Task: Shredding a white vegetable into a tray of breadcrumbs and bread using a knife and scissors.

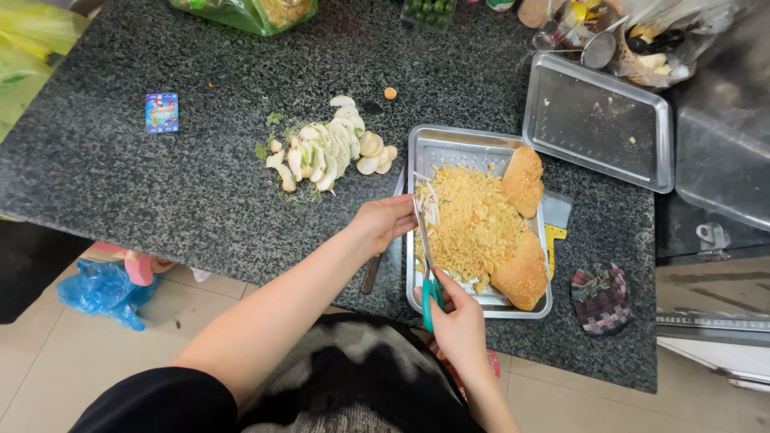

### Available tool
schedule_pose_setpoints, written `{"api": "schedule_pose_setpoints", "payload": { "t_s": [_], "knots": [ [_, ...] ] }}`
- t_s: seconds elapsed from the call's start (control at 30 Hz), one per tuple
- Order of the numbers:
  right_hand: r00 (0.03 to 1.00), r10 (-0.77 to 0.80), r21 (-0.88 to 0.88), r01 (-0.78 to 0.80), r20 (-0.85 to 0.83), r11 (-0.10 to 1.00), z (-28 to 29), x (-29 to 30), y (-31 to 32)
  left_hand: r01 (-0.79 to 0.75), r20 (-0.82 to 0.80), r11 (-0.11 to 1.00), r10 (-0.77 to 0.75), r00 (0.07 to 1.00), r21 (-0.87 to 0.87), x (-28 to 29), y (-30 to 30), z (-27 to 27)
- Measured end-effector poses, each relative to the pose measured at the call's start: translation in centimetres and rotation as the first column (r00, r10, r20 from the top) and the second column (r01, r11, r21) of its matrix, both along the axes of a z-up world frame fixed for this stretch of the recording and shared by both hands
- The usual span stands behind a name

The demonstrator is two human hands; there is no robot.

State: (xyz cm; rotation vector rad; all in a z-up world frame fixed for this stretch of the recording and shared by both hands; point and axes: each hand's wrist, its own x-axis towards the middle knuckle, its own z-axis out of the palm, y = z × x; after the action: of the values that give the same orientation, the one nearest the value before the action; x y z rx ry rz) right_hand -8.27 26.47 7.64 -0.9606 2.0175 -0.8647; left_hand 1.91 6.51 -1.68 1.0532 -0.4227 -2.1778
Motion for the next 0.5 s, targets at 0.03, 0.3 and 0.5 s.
{"api": "schedule_pose_setpoints", "payload": {
  "t_s": [0.03,0.3,0.5],
  "knots": [
    [1.0,-0.001,-0.002,0.001,-0.002,1.0,-0.1,0.0,0.1,0.001,-0.002,1.0,-0.001,1.0,-0.002,-0.2,0.0,-0.3],
    [1.0,-0.003,-0.06,0.002,-0.025,0.998,-1.7,-0.6,-0.4,-0.028,-0.051,1.0,0.029,0.998,0.013,-0.4,-0.5,0.2],
    [0.991,-0.026,-0.147,0.046,0.134,0.988,-4.1,-1.1,-0.7,-0.057,-0.066,0.998,0.058,0.996,0.018,0.0,-0.7,0.6]
  ]
}}
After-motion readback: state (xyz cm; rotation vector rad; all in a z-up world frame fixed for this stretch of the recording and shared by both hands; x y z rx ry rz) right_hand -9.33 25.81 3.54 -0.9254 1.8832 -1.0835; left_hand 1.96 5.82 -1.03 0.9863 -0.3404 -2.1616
